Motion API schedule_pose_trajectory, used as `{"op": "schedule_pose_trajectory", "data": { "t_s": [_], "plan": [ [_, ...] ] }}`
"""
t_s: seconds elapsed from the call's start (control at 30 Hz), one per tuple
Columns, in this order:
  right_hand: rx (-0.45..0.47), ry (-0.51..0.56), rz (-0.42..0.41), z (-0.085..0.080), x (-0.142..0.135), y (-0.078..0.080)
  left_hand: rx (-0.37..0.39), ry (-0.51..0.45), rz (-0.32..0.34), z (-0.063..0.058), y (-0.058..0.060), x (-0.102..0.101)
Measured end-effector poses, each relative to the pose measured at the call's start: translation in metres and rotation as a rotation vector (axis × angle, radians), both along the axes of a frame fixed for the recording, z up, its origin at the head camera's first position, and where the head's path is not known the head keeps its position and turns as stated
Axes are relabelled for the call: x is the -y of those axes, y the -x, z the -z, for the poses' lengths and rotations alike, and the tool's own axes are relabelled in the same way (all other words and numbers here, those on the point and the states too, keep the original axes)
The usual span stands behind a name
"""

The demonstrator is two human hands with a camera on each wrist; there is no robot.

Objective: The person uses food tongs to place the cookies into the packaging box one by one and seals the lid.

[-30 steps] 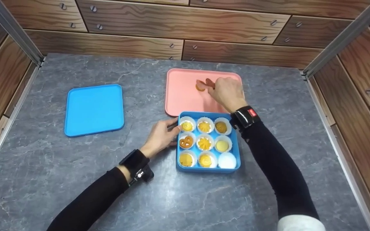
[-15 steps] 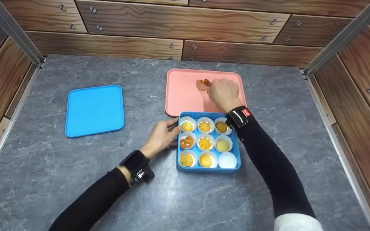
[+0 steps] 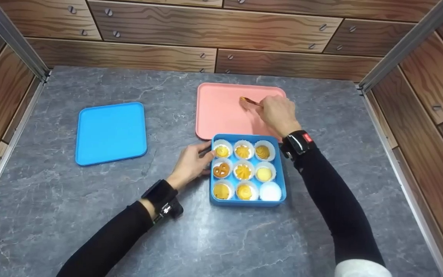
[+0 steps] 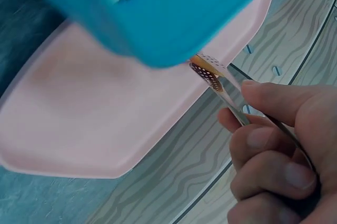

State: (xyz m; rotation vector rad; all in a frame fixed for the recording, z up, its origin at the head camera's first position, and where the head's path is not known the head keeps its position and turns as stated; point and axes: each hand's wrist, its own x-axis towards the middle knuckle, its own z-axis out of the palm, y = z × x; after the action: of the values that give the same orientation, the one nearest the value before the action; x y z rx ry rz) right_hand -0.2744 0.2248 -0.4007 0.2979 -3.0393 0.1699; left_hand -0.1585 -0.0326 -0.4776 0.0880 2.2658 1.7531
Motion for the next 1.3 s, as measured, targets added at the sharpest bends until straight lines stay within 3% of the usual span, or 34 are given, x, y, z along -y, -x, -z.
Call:
{"op": "schedule_pose_trajectory", "data": {
  "t_s": [0.2, 0.37, 0.57, 0.9, 1.1, 1.3],
  "plan": [
    [-0.03, -0.025, -0.027, 0.0, -0.01, -0.008, -0.002, 0.023, 0.008, -0.001, 0.0, 0.0],
    [-0.076, -0.018, -0.068, -0.004, -0.018, -0.02, 0.005, -0.018, 0.008, 0.0, -0.002, 0.001],
    [-0.123, 0.025, -0.157, -0.016, -0.034, -0.05, 0.035, -0.077, 0.014, 0.001, -0.004, 0.001],
    [-0.187, 0.103, -0.275, -0.029, -0.082, -0.102, 0.05, -0.074, 0.001, -0.002, -0.001, 0.001],
    [-0.165, 0.124, -0.388, -0.031, -0.106, -0.128, 0.053, -0.062, -0.008, -0.001, -0.001, 0.0],
    [-0.084, 0.157, -0.513, -0.035, -0.125, -0.145, 0.071, -0.044, -0.017, 0.0, -0.002, 0.0]
  ]
}}
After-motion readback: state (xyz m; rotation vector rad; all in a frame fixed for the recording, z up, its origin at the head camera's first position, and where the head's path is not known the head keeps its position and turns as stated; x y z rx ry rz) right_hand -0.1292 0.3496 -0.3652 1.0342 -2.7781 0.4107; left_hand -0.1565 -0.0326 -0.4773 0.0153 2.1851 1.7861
